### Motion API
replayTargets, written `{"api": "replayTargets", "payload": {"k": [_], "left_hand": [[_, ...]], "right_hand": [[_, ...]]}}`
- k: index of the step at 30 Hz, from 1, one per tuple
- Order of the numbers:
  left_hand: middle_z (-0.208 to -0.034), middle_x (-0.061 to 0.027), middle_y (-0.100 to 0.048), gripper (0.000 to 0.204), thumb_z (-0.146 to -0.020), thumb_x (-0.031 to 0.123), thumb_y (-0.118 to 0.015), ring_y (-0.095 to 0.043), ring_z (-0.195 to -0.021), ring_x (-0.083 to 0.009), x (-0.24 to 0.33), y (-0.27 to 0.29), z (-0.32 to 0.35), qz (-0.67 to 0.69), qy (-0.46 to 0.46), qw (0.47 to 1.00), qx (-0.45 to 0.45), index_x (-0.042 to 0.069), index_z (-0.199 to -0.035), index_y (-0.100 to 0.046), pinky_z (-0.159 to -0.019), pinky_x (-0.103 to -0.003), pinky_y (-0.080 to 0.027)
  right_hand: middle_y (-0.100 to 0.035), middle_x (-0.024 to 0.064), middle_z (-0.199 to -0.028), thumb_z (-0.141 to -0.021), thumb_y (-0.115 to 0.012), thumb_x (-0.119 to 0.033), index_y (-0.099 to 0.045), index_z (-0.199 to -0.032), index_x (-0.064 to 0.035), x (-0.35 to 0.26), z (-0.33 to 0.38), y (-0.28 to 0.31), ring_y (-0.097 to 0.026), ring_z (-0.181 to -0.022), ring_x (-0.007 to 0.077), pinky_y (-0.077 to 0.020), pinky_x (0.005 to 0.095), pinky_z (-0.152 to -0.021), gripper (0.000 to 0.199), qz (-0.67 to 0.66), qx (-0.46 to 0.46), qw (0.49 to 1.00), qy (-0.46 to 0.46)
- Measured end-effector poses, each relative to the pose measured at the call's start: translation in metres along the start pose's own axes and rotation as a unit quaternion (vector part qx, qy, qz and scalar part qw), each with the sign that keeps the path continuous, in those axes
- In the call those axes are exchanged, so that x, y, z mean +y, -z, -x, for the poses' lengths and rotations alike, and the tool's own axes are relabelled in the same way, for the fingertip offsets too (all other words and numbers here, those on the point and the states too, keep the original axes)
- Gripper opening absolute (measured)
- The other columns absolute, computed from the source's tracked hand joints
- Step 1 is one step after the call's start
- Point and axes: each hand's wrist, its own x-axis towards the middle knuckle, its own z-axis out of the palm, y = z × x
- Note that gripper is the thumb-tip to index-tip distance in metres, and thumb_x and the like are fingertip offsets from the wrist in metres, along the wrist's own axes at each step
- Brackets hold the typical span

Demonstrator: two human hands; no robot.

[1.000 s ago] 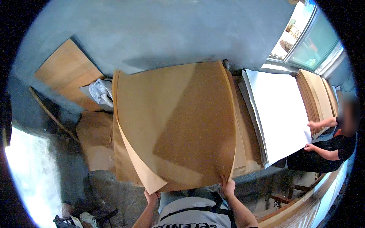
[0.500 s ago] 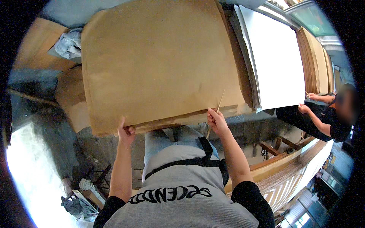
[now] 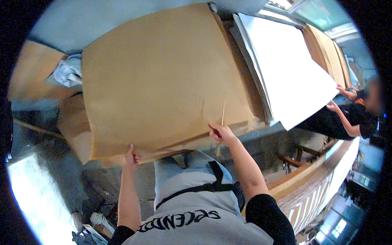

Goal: The person repeatedly picks up large sheets of brown paper, places them on a long wooden structure, and smooths them down with a thin stick. The person then removes the paper and repeats the process with new sheets. Other people are visible in the background working on similar tasks.

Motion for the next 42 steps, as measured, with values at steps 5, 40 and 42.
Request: {"api": "replayTargets", "payload": {"k": [5,40,42], "left_hand": [[-0.054,-0.0047,-0.045,0.016,-0.085,0.019,-0.049,-0.043,-0.037,-0.0131,-0.053,-0.016,0.029,0.042,-0.195,0.977,0.072,0.004,-0.092,-0.048,-0.028,-0.026,-0.032],[-0.063,-0.0029,-0.051,0.032,-0.076,0.037,-0.062,-0.042,-0.038,-0.0145,-0.018,-0.009,-0.005,0.224,0.02,0.968,-0.11,0.009,-0.088,-0.051,-0.033,-0.026,-0.034],[-0.064,-0.004,-0.051,0.035,-0.078,0.036,-0.06,-0.043,-0.038,-0.0154,-0.019,-0.009,-0.001,0.199,0.016,0.975,-0.098,0.008,-0.094,-0.048,-0.032,-0.027,-0.035]], "right_hand": [[-0.055,0.0052,-0.056,-0.083,-0.053,-0.028,-0.059,-0.08,-0.0055,0.068,-0.012,0.007,-0.046,-0.041,0.0125,-0.0343,0.0257,-0.037,0.024,0.351,0.22,0.857,0.306],[-0.049,-0.0037,-0.067,-0.087,-0.049,-0.029,-0.051,-0.085,-0.0128,0.024,0.001,0.002,-0.04,-0.051,0.0029,-0.0234,0.0161,-0.033,0.016,-0.064,0.062,0.992,0.085],[-0.048,-0.0037,-0.064,-0.086,-0.05,-0.031,-0.05,-0.08,-0.0135,0.026,0.003,0.005,-0.039,-0.048,0.0033,-0.0231,0.0163,-0.032,0.019,-0.044,0.094,0.991,0.081]]}}
